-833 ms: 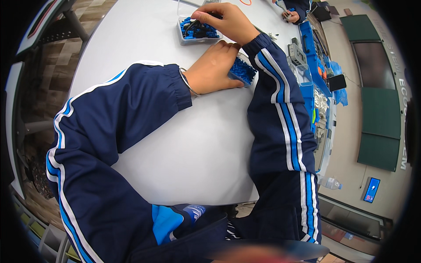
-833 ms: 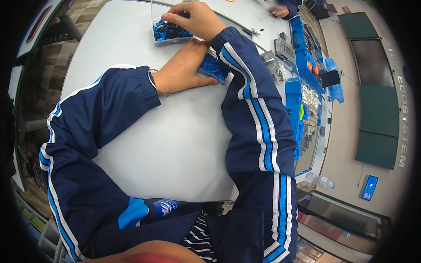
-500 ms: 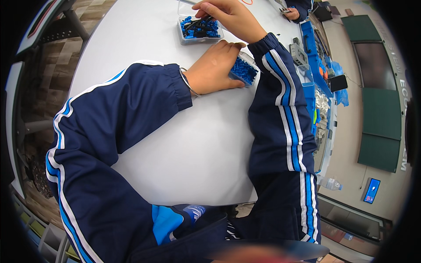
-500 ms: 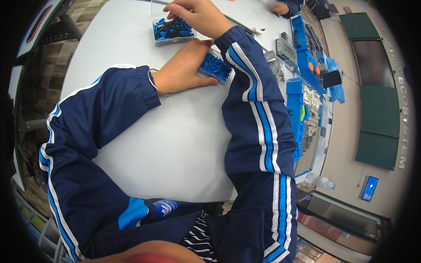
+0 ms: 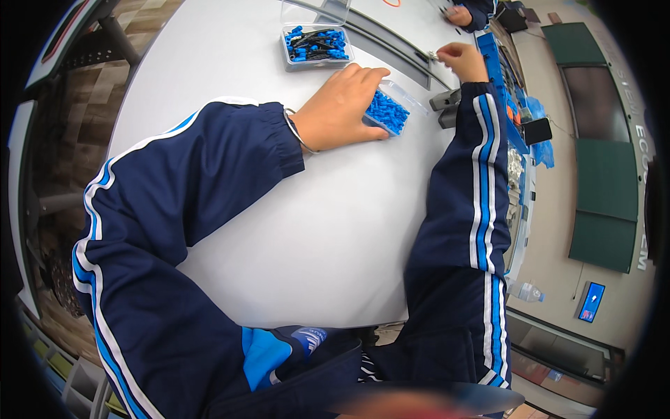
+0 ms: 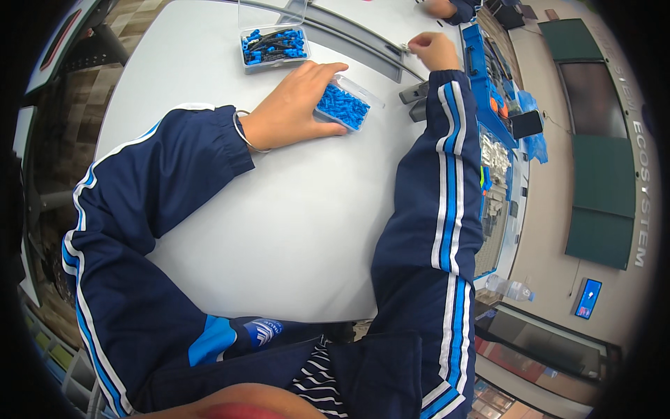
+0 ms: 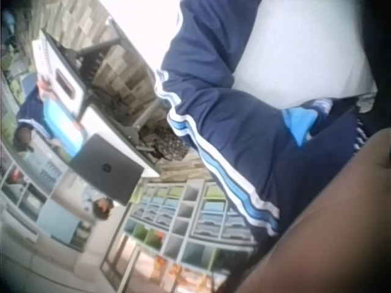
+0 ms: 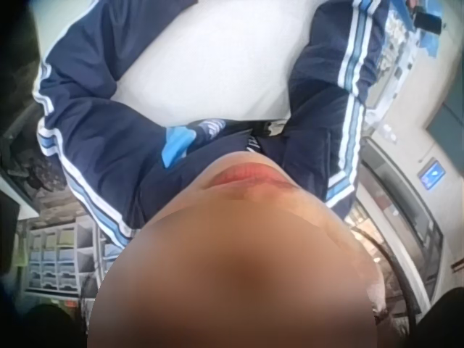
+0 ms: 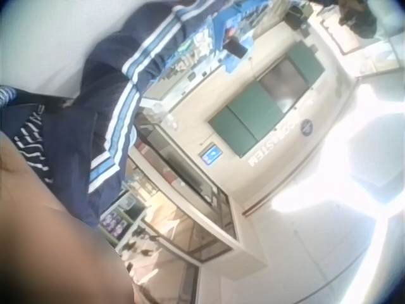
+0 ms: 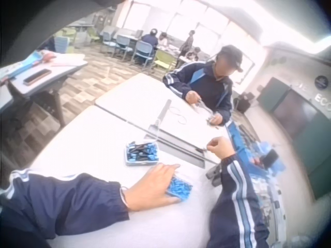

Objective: The person sorts blue plastic pieces from a container, then uses pliers to cut a long gray strip and attaches a blue gear to it. The person handles small parts and tools on a white table.

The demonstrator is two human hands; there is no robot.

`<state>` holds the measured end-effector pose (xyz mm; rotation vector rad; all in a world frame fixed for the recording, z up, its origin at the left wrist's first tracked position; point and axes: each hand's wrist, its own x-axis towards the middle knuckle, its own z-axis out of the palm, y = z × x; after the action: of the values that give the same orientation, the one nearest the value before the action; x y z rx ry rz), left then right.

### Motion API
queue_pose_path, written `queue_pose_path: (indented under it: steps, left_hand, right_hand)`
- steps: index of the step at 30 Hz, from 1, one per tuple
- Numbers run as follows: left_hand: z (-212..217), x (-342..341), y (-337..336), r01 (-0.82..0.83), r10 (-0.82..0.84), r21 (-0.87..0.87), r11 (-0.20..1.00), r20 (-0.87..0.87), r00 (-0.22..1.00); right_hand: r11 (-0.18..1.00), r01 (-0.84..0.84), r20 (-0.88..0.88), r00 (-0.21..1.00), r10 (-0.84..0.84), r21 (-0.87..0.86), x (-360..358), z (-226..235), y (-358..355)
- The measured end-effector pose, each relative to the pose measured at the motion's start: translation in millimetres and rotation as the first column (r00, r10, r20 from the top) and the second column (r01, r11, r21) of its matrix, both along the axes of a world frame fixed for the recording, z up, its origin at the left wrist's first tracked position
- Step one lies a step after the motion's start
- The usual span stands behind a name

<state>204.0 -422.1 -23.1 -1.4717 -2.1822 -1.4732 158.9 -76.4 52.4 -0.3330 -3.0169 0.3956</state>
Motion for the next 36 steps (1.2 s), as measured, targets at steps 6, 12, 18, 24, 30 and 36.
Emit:
queue_pose_path:
  steps: [6,12,18,24,30,36]
  left_hand:
    - [0,-1,0,0.0,0.0,-0.017,1.0,-0.01,1.0]
    - [-3,-1,1,0.007,-0.007,0.005,1.0,-0.006,1.0]
    - [-5,-2,2,-0.007,0.008,0.037,0.999,-0.038,0.999]
    - [-5,-1,2,-0.005,0.006,0.032,0.999,-0.034,0.999]
    - [-5,-1,2,0.003,-0.003,0.025,1.0,-0.022,1.0]
    - [-5,-2,2,-0.012,0.014,0.036,0.999,-0.032,0.999]
  right_hand:
    - [0.984,-0.146,-0.121,0.98,0.158,0.1,10,-31,-18]
    - [0.958,-0.241,-0.161,0.951,0.266,0.155,3,-32,-11]
    - [0.996,-0.003,-0.252,0.967,0.026,0.095,1,-27,16]
    - [0.995,0.011,-0.176,0.984,0.008,0.102,1,-31,25]
    - [0.957,0.051,0.019,0.998,-0.059,0.285,-5,-33,35]
    - [0.993,0.035,-0.218,0.976,-0.01,0.114,-3,-24,18]
